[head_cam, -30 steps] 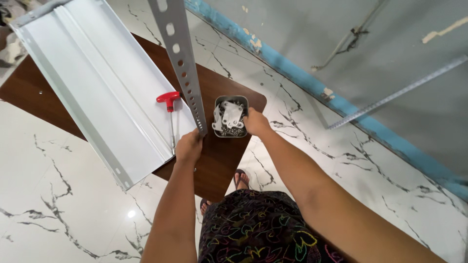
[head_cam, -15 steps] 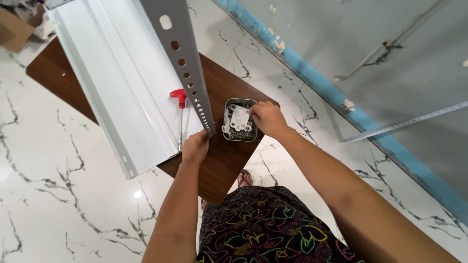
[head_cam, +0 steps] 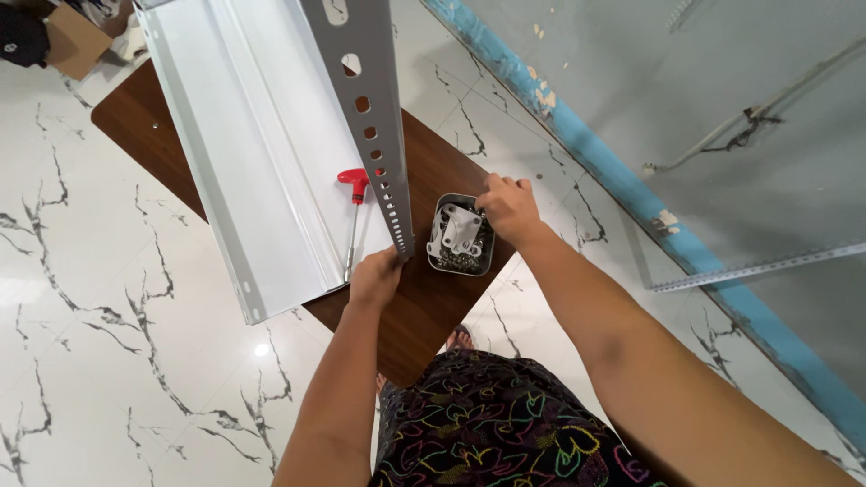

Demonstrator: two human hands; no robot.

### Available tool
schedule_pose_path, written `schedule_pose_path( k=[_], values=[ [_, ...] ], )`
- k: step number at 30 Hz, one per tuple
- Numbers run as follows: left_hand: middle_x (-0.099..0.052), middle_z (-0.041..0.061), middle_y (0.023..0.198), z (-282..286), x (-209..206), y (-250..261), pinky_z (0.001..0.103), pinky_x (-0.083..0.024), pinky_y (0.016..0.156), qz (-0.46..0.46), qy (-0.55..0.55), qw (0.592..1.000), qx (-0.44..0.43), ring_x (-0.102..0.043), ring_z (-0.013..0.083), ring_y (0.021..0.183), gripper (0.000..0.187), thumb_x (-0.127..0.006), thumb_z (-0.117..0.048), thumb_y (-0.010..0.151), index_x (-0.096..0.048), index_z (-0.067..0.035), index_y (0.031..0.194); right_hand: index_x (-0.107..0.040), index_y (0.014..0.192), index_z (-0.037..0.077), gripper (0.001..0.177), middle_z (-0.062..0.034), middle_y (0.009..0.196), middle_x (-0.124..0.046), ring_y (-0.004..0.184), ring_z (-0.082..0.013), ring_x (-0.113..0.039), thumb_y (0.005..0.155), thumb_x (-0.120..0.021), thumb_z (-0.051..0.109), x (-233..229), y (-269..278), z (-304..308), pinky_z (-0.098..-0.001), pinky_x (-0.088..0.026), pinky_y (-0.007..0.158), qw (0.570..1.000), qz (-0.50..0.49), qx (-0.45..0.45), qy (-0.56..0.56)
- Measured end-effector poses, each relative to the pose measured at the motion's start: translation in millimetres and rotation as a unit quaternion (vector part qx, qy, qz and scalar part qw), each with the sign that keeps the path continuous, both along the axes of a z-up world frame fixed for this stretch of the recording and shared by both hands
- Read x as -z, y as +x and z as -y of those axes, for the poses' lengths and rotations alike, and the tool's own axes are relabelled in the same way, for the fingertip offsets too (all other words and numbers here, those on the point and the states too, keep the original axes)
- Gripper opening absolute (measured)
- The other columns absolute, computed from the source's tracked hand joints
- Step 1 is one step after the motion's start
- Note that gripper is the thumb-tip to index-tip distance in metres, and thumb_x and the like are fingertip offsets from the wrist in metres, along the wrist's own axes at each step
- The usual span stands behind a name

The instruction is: The person assembles a metal shelving unit by attaching a vertical upright to a horizontal shelf panel on a wooden table. They insert screws into aligned holes and tighten them with a red T-handle screwdriver, repeating the process for multiple fasteners. The person then picks up another upright from the floor and places it on the table.

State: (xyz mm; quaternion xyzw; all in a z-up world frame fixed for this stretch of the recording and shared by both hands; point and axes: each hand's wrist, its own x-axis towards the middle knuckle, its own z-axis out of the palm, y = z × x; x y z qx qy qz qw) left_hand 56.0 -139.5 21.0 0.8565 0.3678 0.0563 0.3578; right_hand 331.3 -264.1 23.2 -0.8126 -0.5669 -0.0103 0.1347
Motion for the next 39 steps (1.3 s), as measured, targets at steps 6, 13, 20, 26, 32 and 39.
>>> schedule_pose_path(
  k=[6, 13, 20, 26, 32, 39],
  values=[
    [-0.075, 0.014, 0.096, 1, -6, 0, 0.049, -0.055, 0.077, 0.004, -0.010, 1.000, -0.006, -0.069, 0.0395, 0.091, 0.023, -0.065, -0.026, 0.096, -0.070, -0.025, 0.118, -0.077, 0.077, 0.027, 0.021, -0.0018, 0.093, -0.059, 0.092, -0.0204, -0.063, 0.081, -0.068, 0.008, 16, -3, -10, -0.0387, -0.039, 0.085, 0.990, 0.081, -0.052, -0.099],
    [-0.075, 0.013, 0.096, 2, -12, 1, 0.049, -0.054, 0.078, -0.014, -0.012, 1.000, -0.010, -0.069, 0.0390, 0.091, 0.023, -0.064, -0.026, 0.096, -0.070, -0.024, 0.118, -0.070, 0.067, 0.022, 0.016, 0.0002, 0.087, -0.058, 0.082, -0.0177, -0.062, 0.076, -0.071, 0.009, 15, -6, -14, -0.0370, -0.043, 0.082, 0.968, 0.203, -0.105, -0.108],
    [-0.075, 0.014, 0.096, 0, -8, 2, 0.050, -0.054, 0.077, -0.027, -0.011, 1.000, -0.007, -0.069, 0.0394, 0.091, 0.020, -0.064, -0.028, 0.097, -0.070, -0.024, 0.116, -0.070, 0.066, 0.017, 0.009, 0.0001, 0.087, -0.059, 0.092, -0.0201, -0.060, 0.072, -0.071, 0.010, 3, -9, -18, -0.0373, -0.044, 0.083, 0.957, 0.250, -0.130, -0.076],
    [-0.074, 0.014, 0.095, 0, -6, 1, 0.051, -0.054, 0.077, -0.013, -0.009, 1.000, -0.002, -0.068, 0.0401, 0.091, 0.022, -0.063, -0.029, 0.097, -0.068, -0.025, 0.118, -0.072, 0.069, 0.015, 0.003, -0.0035, 0.092, -0.061, 0.100, -0.0239, -0.056, 0.068, -0.074, 0.013, -24, -19, -19, -0.0399, -0.045, 0.086, 0.976, 0.184, -0.112, -0.015],
    [-0.075, 0.014, 0.096, -2, -4, 0, 0.050, -0.054, 0.077, -0.004, -0.010, 1.000, 0.008, -0.069, 0.0397, 0.091, 0.022, -0.063, -0.027, 0.096, -0.068, -0.026, 0.117, -0.072, 0.082, 0.006, 0.012, -0.0078, 0.085, -0.070, 0.082, -0.0244, -0.069, 0.073, -0.079, 0.010, -42, -16, 1, -0.0378, -0.057, 0.075, 0.981, -0.190, 0.018, 0.019],
    [-0.074, 0.015, 0.095, -3, -4, -1, 0.051, -0.053, 0.077, -0.006, 0.000, 1.000, 0.007, -0.068, 0.0409, 0.091, 0.021, -0.065, -0.030, 0.095, -0.070, -0.024, 0.115, -0.078, 0.102, 0.011, 0.020, -0.0033, 0.099, -0.076, 0.070, -0.0146, -0.075, 0.084, -0.069, 0.007, -28, -96, 56, -0.0317, -0.061, 0.061, 0.910, -0.402, 0.011, -0.102]
  ],
)
